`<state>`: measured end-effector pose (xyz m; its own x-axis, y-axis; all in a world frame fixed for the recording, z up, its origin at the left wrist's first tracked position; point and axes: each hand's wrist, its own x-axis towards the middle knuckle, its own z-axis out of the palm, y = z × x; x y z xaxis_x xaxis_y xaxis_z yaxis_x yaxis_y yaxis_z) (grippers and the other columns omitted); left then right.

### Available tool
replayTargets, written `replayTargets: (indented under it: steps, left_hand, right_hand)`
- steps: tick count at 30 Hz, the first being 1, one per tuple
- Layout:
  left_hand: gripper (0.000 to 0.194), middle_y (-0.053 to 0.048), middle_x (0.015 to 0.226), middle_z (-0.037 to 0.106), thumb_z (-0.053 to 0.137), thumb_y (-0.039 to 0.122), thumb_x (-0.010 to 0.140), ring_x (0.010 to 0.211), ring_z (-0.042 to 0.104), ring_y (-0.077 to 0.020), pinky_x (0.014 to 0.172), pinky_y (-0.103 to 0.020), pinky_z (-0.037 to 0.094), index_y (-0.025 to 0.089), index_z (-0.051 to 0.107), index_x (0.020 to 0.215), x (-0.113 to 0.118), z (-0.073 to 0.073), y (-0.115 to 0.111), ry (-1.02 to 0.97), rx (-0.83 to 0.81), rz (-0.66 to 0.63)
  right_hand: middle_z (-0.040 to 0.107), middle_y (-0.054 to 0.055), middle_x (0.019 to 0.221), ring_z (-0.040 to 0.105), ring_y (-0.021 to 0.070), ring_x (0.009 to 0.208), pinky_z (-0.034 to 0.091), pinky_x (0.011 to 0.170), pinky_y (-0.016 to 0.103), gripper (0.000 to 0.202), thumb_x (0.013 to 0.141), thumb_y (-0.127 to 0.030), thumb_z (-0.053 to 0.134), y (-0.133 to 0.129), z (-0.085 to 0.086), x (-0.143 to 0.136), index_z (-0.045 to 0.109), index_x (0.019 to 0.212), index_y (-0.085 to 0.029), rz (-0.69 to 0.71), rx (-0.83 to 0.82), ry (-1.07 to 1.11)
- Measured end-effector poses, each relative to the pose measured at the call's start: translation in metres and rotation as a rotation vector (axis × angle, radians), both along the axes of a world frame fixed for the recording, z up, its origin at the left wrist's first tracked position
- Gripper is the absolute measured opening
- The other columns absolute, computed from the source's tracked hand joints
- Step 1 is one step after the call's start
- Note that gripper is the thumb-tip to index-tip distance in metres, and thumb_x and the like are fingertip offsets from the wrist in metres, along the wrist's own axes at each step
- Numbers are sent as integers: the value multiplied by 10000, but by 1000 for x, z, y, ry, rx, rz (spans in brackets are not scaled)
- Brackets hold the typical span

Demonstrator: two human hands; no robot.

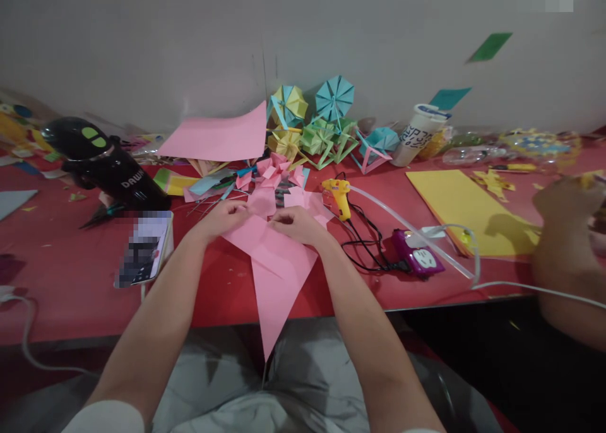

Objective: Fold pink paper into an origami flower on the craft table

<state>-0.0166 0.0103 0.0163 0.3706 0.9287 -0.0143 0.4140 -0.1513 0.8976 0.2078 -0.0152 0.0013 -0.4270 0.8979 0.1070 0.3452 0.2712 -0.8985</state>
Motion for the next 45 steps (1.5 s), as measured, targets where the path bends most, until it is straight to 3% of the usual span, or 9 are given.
replayTargets:
  steps: [6,12,17,22,28,38,42,45]
  left_hand:
    - [249,-10,727,639,682,400,719,655,552,-119,605,-228,420,151,704,716,1,-4,1,11,144,-28]
    - [267,-46,763,700,723,412,696,676,593,-148,614,-254,452,149,740,738,-12,-4,7,-133,149,109]
    - [253,-64,814,733,747,398,687,719,626,-166,649,-266,482,151,751,743,-20,-6,11,-153,185,172]
    - [210,-65,809,742,733,357,690,751,645,-186,687,-285,501,156,759,747,-23,-5,11,-138,200,235]
    - [172,-51,777,745,734,330,672,783,646,-206,763,-326,506,179,765,747,-30,-2,13,-121,227,365]
    - [85,-14,729,725,704,290,674,831,629,-210,811,-357,481,219,729,711,-37,0,16,-137,285,500]
    - [110,2,686,693,680,310,692,816,619,-195,791,-333,482,209,711,722,-38,2,12,-148,275,511]
    - [122,-6,713,696,685,309,701,817,607,-186,802,-334,479,194,706,735,-34,2,8,-137,259,466]
  right_hand:
    - [665,37,775,579,154,744,467,728,296,189,740,-342,595,2,-3,-5,649,727,-162,-21,-3,2]
    - [543,-5,664,480,110,637,393,604,244,153,698,-308,540,2,0,0,559,642,-167,7,-28,1]
    - [466,-37,573,402,85,523,313,498,225,160,693,-320,542,0,5,4,583,697,-166,18,-158,-36]
    - [488,-31,581,413,86,525,314,508,231,187,692,-345,573,2,3,8,602,700,-161,26,-185,-46]
    - [541,-18,651,463,97,615,361,580,234,187,695,-345,574,5,1,18,600,667,-162,37,-109,-84]
    - [574,-10,573,511,111,531,389,522,245,217,720,-370,607,7,-5,36,639,729,-156,-21,-182,-107]
    - [637,24,687,567,133,631,452,592,262,248,736,-401,622,7,-8,40,651,751,-156,-96,-116,-47]
    - [675,96,1057,627,176,884,510,760,306,350,753,-444,643,3,-3,30,676,971,-172,-240,65,47]
